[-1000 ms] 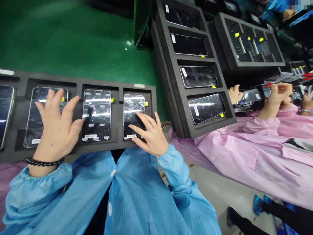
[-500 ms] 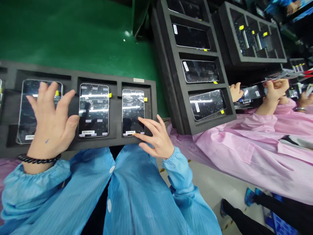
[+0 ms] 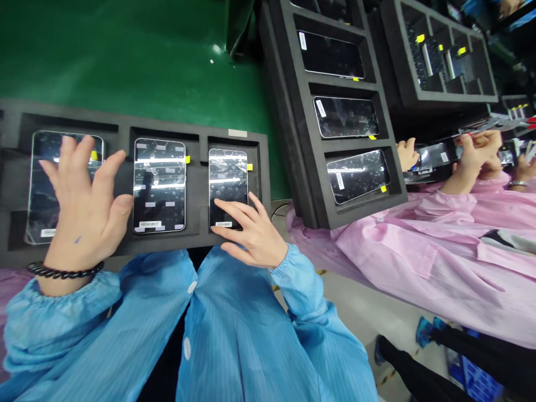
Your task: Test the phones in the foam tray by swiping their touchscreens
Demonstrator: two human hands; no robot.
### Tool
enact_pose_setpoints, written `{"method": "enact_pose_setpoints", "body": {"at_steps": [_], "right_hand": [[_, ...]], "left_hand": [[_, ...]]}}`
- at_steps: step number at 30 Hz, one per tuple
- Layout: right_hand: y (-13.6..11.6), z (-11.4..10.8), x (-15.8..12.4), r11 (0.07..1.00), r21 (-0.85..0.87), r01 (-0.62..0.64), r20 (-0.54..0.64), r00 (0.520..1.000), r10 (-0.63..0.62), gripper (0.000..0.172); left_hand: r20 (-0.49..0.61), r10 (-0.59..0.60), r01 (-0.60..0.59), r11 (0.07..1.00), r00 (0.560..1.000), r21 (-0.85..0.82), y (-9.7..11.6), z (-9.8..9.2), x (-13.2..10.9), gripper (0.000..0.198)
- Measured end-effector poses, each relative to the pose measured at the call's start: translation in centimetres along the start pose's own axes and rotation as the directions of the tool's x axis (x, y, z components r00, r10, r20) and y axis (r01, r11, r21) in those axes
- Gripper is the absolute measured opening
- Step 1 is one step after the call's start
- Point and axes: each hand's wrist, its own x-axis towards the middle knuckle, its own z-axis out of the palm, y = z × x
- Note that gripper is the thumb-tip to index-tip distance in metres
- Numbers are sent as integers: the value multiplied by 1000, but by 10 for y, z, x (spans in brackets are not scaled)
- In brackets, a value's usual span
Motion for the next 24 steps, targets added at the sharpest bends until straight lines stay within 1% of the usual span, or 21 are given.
{"method": "enact_pose_setpoints", "body": {"at_steps": [2, 3, 6, 9, 12, 16, 18, 21, 24], "right_hand": [[2, -5, 4, 1000, 20, -17, -34, 999, 18, 45], [4, -8, 6, 999, 18, -51, -63, 997, 52, 48], [13, -16, 15, 978, -18, -207, -132, 970, 203, 53], [22, -17, 29, 950, -65, -305, -131, 947, 295, 51], [28, -12, 42, 937, -120, -327, -92, 944, 318, 46], [31, -6, 48, 939, -173, -296, -56, 955, 291, 41], [33, -6, 48, 943, -178, -282, -69, 959, 274, 41], [37, -12, 51, 942, -152, -300, -126, 951, 283, 44], [36, -22, 66, 942, -122, -314, -152, 943, 295, 47]], "left_hand": [[5, -8, 8, 1000, 1000, 8, 3, -1, 0, 66], [6, -12, 12, 1000, 1000, 12, 4, -2, 0, 64], [1, -12, 12, 1000, 1000, 11, 6, -2, 0, 62], [0, -7, 7, 1000, 1000, 10, 7, -1, 1, 62], [9, -13, 13, 1000, 1000, 19, 8, -1, 0, 60], [14, -23, 23, 1000, 1000, 21, 9, -3, -1, 59], [18, -18, 17, 1000, 1000, 22, 10, -3, -1, 59], [14, -23, 22, 1000, 1000, 17, 10, -2, 0, 59], [-50, -80, 80, 997, 996, 3, 12, -3, 0, 58]]}}
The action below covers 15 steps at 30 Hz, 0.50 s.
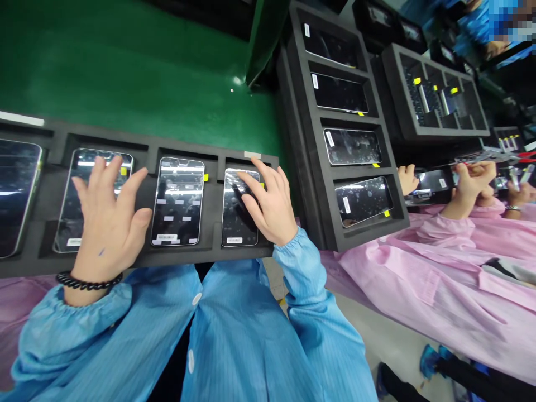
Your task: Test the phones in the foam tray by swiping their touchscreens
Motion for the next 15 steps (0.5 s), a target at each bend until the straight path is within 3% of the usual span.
{"method": "enact_pose_setpoints", "body": {"at_steps": [3, 8, 12, 15], "right_hand": [[-15, -3, 25, 998, -15, 66, 50, 997, -65, 47], [-49, 11, 71, 964, -48, 262, 240, 940, -243, 42], [-62, 29, 93, 942, -85, 325, 255, 921, -295, 42], [-61, 35, 96, 929, -116, 352, 279, 909, -310, 44]], "left_hand": [[-107, -77, 75, 997, 991, -23, 1, -5, -5, 56], [-153, -150, 151, 989, 977, -8, -7, -15, -22, 52], [-236, -162, 151, 987, 958, -62, -13, -16, -27, 49], [-232, -167, 154, 985, 958, -75, -13, -17, -26, 48]]}}
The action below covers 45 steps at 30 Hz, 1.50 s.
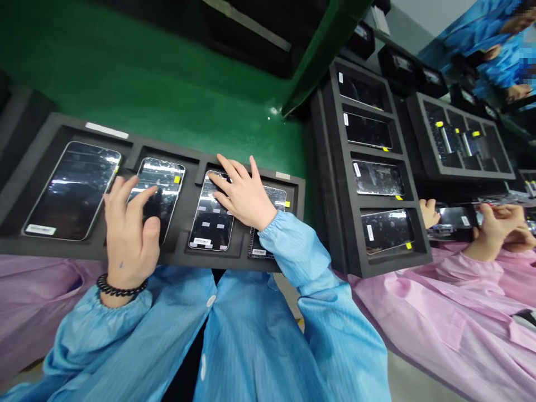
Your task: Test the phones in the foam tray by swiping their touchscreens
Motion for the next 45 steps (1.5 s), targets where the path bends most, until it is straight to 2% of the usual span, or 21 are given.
{"method": "enact_pose_setpoints", "body": {"at_steps": [13, 17, 20, 25, 30, 35, 45], "right_hand": [[14, 4, -42, 984, 20, -179, -54, 982, 180, 43], [9, 2, -50, 993, 56, -108, -79, 990, 113, 42], [4, 2, -52, 997, 69, -39, -51, 998, 43, 40], [-5, 4, -41, 998, 65, 13, -63, 998, -9, 42], [-15, 4, -27, 996, 64, 66, -14, 998, -66, 41], [-22, 0, -30, 976, 122, 182, 1, 983, -184, 41], [-6, -1, -75, 994, 106, 28, 8, 1000, -29, 42]], "left_hand": [[13, 4, -3, 999, 1000, -45, -4, 2, 0, 45], [4, -4, 4, 999, 1000, -42, -2, 2, 1, 44], [-6, -8, 8, 999, 1000, -45, -2, 2, 1, 45], [18, -37, 38, 999, 999, -32, -2, 1, 0, 45], [10, -29, 29, 999, 1000, -46, -2, 1, 0, 46], [-9, -3, 2, 998, 1000, -66, -4, 2, -1, 47], [-8, 9, -10, 999, 1000, -52, -5, 5, -2, 45]]}}
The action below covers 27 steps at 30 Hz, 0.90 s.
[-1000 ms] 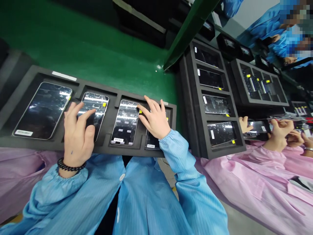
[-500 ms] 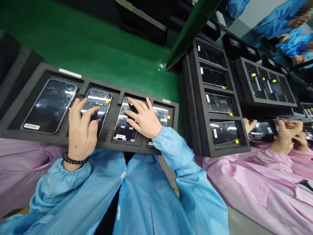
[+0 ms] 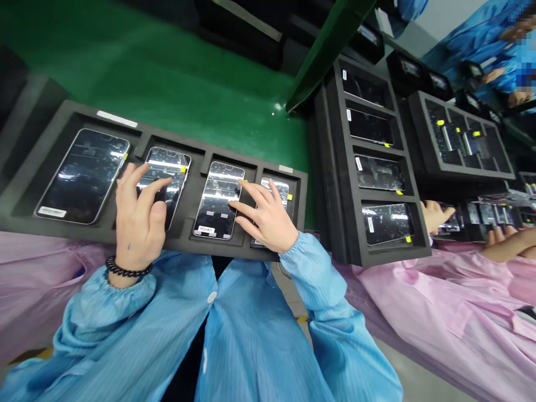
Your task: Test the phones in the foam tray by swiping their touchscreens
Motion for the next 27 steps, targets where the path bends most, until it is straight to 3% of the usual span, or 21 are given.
{"method": "enact_pose_setpoints", "body": {"at_steps": [7, 14, 22, 27], "right_hand": [[-9, 2, -11, 998, 23, 63, -33, 998, -62, 40], [-21, 8, 10, 988, 41, 149, -10, 989, -148, 41], [-40, 15, 19, 930, 117, 348, 11, 936, -352, 39], [-36, 11, 3, 944, 121, 306, -21, 952, -305, 38]], "left_hand": [[-11, -21, 21, 1000, 1000, 2, 4, -2, 1, 45], [0, -38, 38, 999, 999, 6, 5, -3, 2, 44], [-31, 18, -17, 999, 999, 32, 0, 0, 0, 46], [-34, 17, -16, 999, 999, 33, -2, 1, 0, 45]]}}
